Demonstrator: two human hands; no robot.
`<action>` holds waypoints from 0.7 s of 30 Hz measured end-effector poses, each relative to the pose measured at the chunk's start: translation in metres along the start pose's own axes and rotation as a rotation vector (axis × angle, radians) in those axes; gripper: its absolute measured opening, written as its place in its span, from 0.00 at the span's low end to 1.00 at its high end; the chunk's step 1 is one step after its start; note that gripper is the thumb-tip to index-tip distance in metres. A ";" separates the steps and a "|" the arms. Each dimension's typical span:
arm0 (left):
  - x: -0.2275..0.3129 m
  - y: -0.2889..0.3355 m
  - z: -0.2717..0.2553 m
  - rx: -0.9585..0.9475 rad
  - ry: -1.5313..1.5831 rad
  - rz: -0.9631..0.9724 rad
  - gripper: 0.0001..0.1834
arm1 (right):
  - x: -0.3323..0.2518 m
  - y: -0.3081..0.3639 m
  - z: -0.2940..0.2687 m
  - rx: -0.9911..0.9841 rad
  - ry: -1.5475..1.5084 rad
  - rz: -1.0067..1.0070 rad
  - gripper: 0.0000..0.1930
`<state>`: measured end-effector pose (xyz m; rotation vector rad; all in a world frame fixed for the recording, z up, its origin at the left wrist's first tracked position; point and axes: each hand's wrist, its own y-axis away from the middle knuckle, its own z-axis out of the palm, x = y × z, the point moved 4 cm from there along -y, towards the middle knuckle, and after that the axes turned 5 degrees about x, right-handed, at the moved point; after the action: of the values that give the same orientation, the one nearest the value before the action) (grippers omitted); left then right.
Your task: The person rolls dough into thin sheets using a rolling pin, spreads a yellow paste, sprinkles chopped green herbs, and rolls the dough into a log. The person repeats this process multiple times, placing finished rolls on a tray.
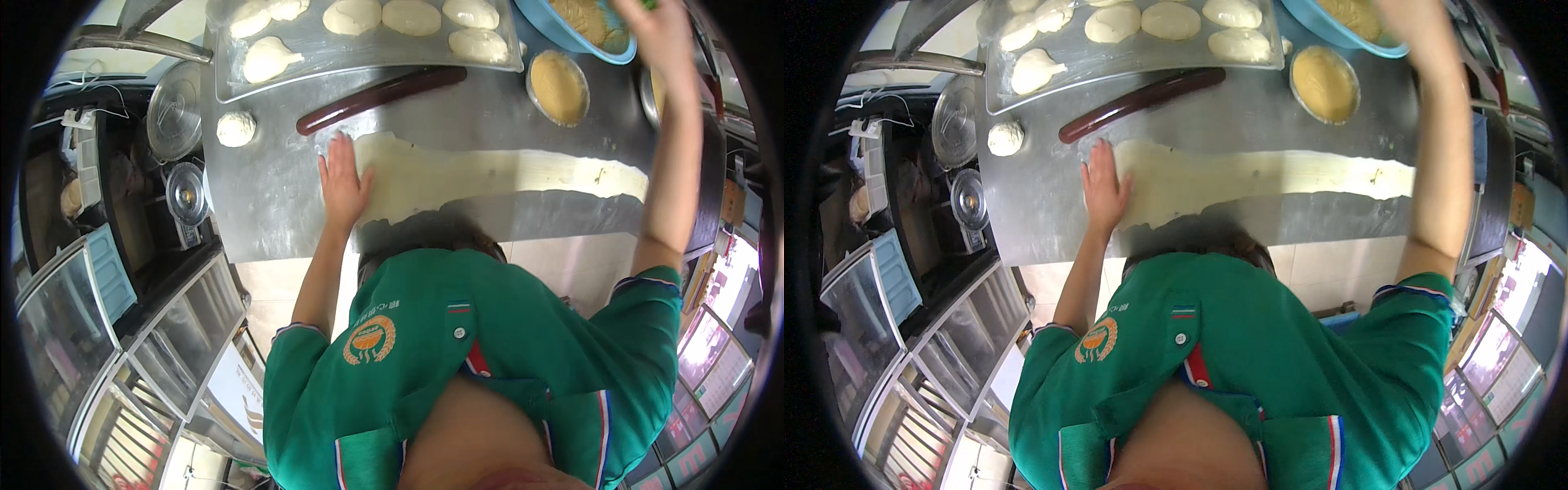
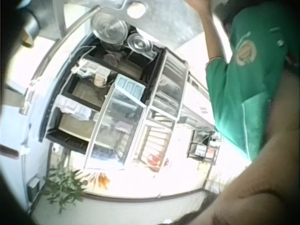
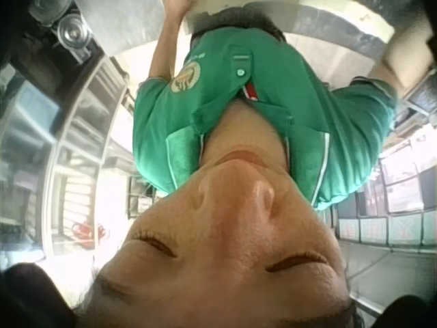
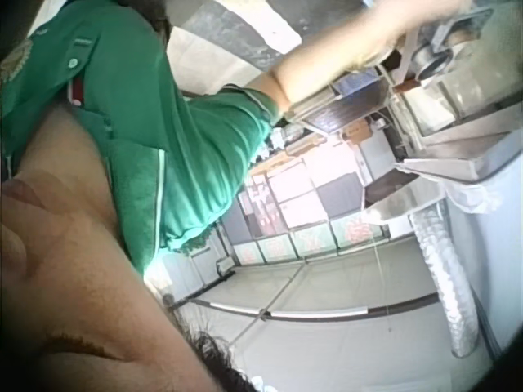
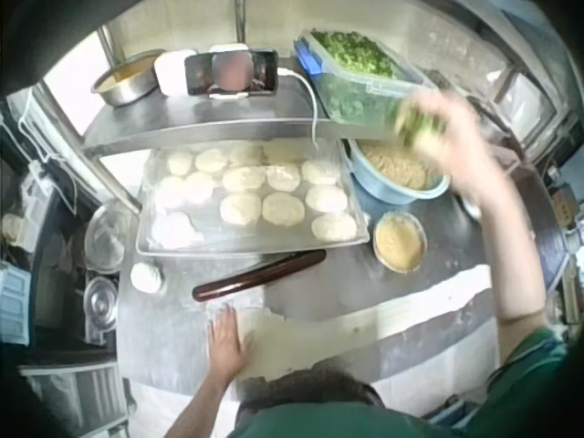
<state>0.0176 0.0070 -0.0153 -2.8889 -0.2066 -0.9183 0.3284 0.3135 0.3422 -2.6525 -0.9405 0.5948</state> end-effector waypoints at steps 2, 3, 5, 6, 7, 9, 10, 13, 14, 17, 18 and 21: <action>-0.023 0.002 0.006 0.227 0.306 -0.161 0.39 | -0.048 0.065 0.076 -0.108 -0.316 0.128 0.14; -0.022 0.004 0.000 0.285 0.455 -0.158 0.38 | -0.085 0.087 0.105 -0.292 -0.298 0.170 0.17; -0.011 0.005 -0.004 0.197 0.381 -0.012 0.39 | -0.099 0.155 0.201 -0.447 -0.660 0.095 0.22; -0.006 0.009 -0.007 0.157 0.332 0.054 0.40 | -0.113 0.185 0.250 -0.488 -0.800 0.042 0.24; -0.005 0.017 -0.006 0.080 0.270 0.021 0.51 | -0.139 0.208 0.285 -0.380 -0.692 -0.064 0.22; 0.004 0.034 -0.007 0.019 0.189 0.158 0.61 | -0.183 0.238 0.335 -0.565 -0.583 -0.083 0.16; 0.010 0.041 -0.007 -0.010 0.151 0.227 0.66 | -0.183 0.249 0.339 -0.452 -0.542 -0.159 0.14; 0.019 0.043 0.004 -0.163 -0.059 0.240 0.72 | -0.158 0.271 0.346 -0.200 -0.439 -0.234 0.13; 0.024 0.040 0.007 -0.203 -0.137 0.254 0.71 | -0.137 0.282 0.340 -0.157 -0.344 -0.189 0.15; 0.043 0.031 0.016 -0.279 -0.233 0.248 0.70 | -0.055 0.318 0.299 -0.157 -0.228 -0.014 0.19; 0.050 0.025 0.021 -0.292 -0.261 0.251 0.70 | -0.028 0.330 0.284 -0.140 -0.175 0.014 0.19; 0.079 -0.013 0.037 -0.300 -0.213 0.363 0.67 | 0.047 0.369 0.236 -0.051 -0.053 0.183 0.21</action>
<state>0.1000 0.0329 0.0008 -3.1348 0.4664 -0.6220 0.4517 0.0911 -0.0179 -2.8018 -0.7408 0.6938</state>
